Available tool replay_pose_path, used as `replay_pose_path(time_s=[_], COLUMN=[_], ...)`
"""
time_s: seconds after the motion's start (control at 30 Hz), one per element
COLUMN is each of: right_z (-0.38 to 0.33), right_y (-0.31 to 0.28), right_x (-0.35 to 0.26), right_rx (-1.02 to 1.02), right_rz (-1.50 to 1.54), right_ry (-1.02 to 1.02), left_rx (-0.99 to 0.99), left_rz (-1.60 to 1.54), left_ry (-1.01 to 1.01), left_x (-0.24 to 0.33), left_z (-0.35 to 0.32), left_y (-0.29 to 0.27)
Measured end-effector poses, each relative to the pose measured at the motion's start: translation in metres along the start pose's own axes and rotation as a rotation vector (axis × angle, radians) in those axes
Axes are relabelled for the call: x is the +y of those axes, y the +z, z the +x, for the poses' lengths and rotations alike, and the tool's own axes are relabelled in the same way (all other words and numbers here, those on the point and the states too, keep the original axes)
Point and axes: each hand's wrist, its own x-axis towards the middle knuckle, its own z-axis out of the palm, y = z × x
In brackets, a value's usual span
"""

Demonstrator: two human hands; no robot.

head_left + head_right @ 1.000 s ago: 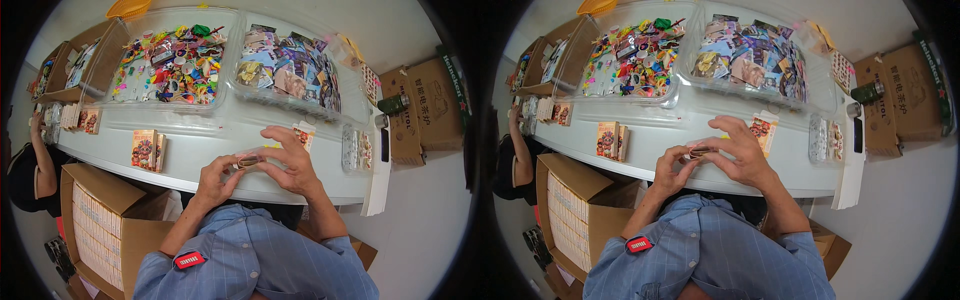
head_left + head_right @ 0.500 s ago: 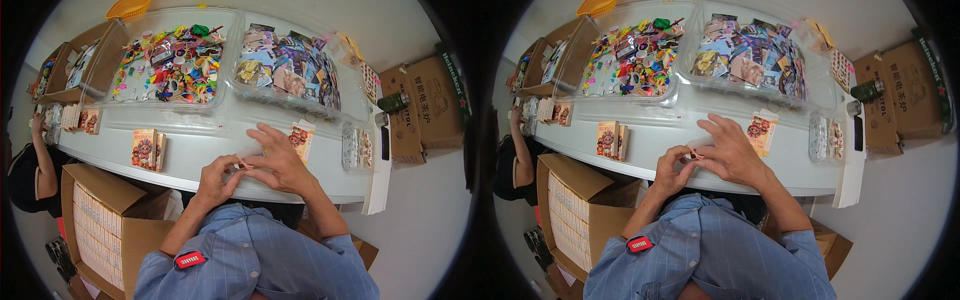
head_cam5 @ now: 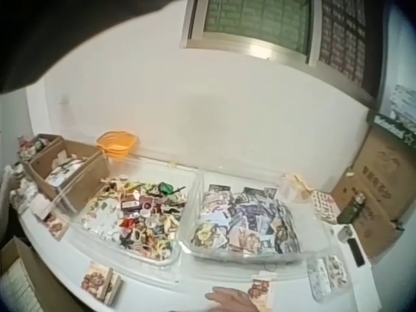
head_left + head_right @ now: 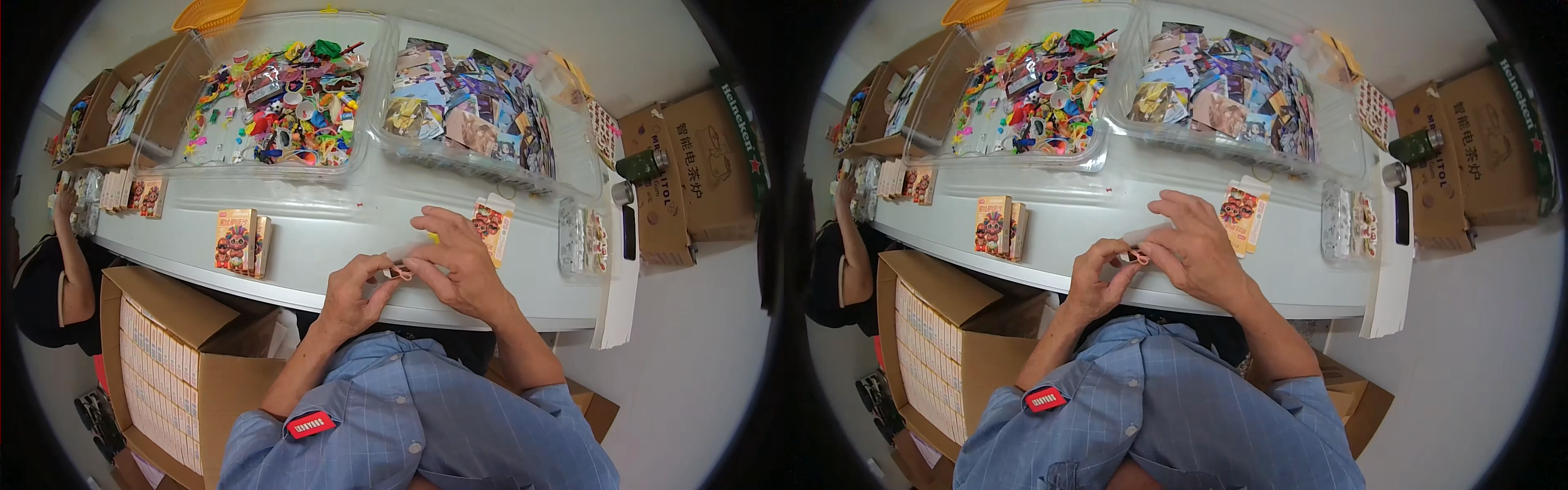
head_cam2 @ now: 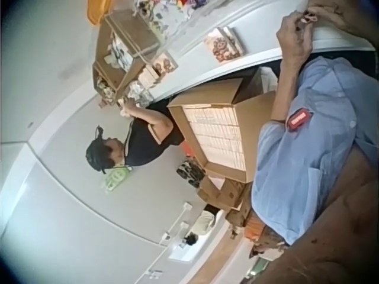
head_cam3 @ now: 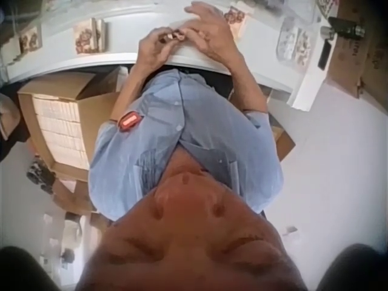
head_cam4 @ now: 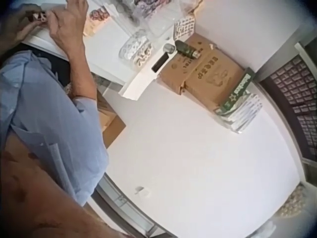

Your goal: Packing small colorful items into cardboard boxes at a workstation.

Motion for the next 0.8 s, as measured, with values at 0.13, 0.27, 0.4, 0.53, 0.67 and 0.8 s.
replay_pose_path(time_s=[0.13,0.27,0.4,0.53,0.67,0.8], right_z=[-0.002,-0.005,-0.008,-0.01,-0.014,-0.015], right_y=[-0.015,-0.005,0.008,0.015,0.014,0.012], right_x=[-0.011,0.0,0.009,-0.002,0.002,0.002], right_rx=[0.108,0.044,0.111,0.153,0.094,-0.012], right_rz=[0.13,-0.061,-0.018,0.007,-0.119,-0.103], right_ry=[-0.077,-0.236,-0.092,0.034,-0.051,-0.064], left_rx=[0.023,0.023,-0.044,0.017,-0.009,-0.032], left_rz=[-0.021,-0.015,-0.005,-0.034,-0.023,-0.012], left_ry=[-0.025,-0.016,0.005,-0.004,-0.005,0.008], left_x=[-0.001,-0.001,0.001,0.0,0.001,0.001], left_z=[-0.004,-0.003,-0.002,-0.005,-0.005,-0.005], left_y=[0.001,0.001,0.001,0.003,0.001,-0.002])
